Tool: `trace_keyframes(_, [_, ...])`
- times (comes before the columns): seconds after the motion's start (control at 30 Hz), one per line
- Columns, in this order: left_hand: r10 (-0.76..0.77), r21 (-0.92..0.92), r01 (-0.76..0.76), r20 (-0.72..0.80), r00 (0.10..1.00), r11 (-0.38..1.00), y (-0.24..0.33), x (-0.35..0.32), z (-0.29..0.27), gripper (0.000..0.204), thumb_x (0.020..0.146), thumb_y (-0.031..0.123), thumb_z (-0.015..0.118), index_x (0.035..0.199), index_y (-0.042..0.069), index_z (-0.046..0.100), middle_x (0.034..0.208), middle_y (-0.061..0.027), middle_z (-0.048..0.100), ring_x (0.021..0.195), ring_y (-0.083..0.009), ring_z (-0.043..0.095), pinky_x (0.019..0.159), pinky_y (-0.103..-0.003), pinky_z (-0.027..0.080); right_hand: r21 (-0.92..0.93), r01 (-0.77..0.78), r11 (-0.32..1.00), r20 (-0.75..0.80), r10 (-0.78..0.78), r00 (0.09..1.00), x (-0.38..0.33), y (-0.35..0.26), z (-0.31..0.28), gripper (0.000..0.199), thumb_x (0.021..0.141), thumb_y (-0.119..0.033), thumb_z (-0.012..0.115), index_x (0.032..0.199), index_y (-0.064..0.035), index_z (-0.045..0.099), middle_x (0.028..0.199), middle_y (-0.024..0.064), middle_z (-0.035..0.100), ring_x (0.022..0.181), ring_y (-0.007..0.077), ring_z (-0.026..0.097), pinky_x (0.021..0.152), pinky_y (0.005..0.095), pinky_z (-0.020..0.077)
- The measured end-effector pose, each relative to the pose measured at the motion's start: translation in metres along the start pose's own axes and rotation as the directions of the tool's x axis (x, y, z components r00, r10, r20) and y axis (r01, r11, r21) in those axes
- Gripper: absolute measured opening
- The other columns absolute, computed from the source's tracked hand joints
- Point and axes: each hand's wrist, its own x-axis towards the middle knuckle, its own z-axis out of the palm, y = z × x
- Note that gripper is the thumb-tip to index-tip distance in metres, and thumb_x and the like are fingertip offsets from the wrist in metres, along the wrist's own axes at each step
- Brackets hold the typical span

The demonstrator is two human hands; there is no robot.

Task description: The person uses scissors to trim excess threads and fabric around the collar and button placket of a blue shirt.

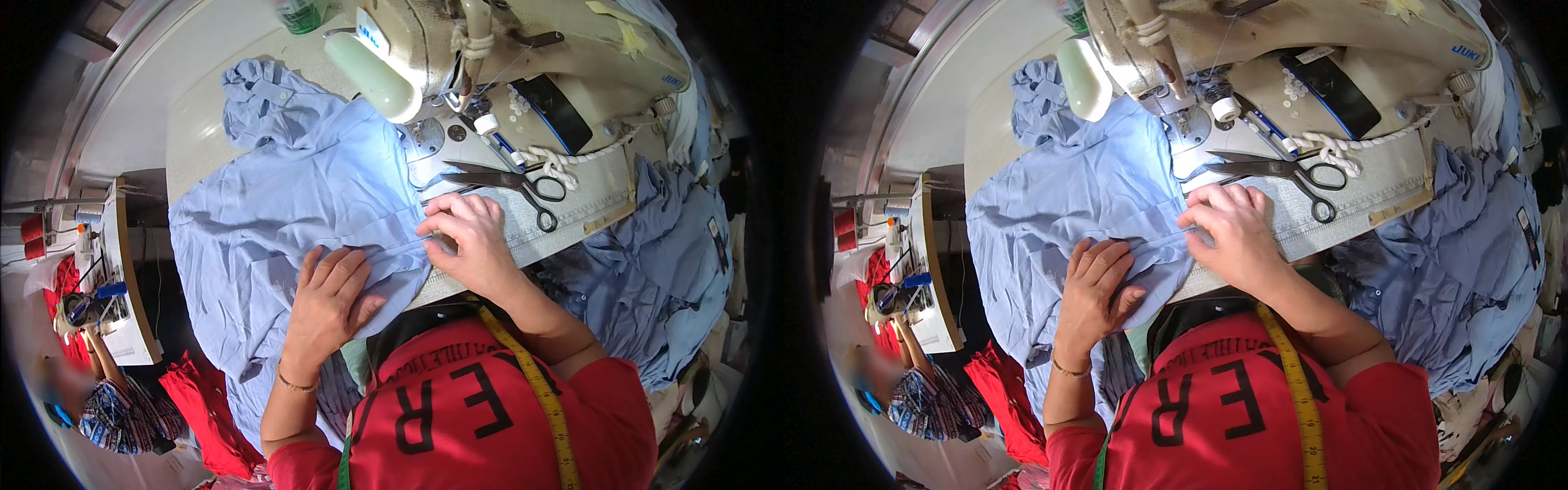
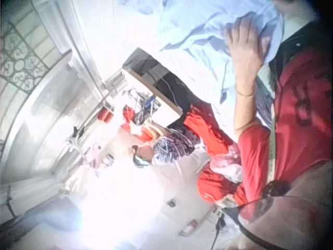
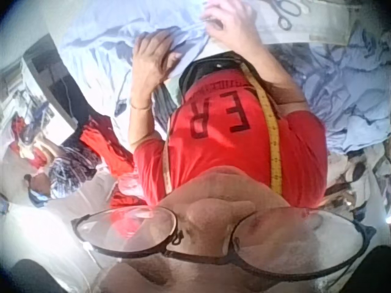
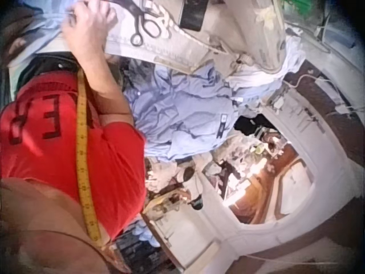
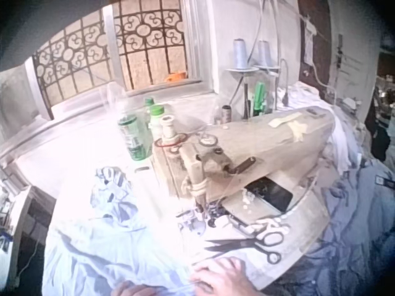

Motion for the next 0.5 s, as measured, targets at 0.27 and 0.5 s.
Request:
trace_keyframes(0.27, [-0.025, 0.005, 0.025, 0.016, 1.0, 1.0, 0.0026, -0.0021, 0.001, 0.039, 0.078, 0.032, 0.064, 0.103, 0.002, 0.059, 0.113, -0.0081, 0.056, 0.11, -0.0266, 0.05, 0.098, -0.048, 0.032, -0.076, 0.046, 0.996, -0.058, -0.05, 0.997, -0.0063, -0.0022, -0.0003, 0.012, 0.073, -0.015, 0.064, 0.084, -0.0128, 0.064, 0.101, -0.0008, 0.055, 0.095, 0.0188, 0.049, 0.088, 0.0399, 0.0295])
trace_keyframes(0.5, [-0.038, 0.018, 0.037, 0.023, 0.999, 0.999, 0.003, -0.0039, 0.0024, 0.038, 0.077, 0.032, 0.064, 0.102, 0.003, 0.059, 0.114, -0.0072, 0.056, 0.111, -0.0265, 0.05, 0.098, -0.048, 0.032, -0.068, 0.049, 0.996, -0.072, -0.054, 0.996, -0.0082, -0.0008, 0.0014, 0.012, 0.074, -0.016, 0.064, 0.085, -0.0127, 0.063, 0.1, -0.001, 0.054, 0.095, 0.0174, 0.049, 0.087, 0.0395, 0.0292])
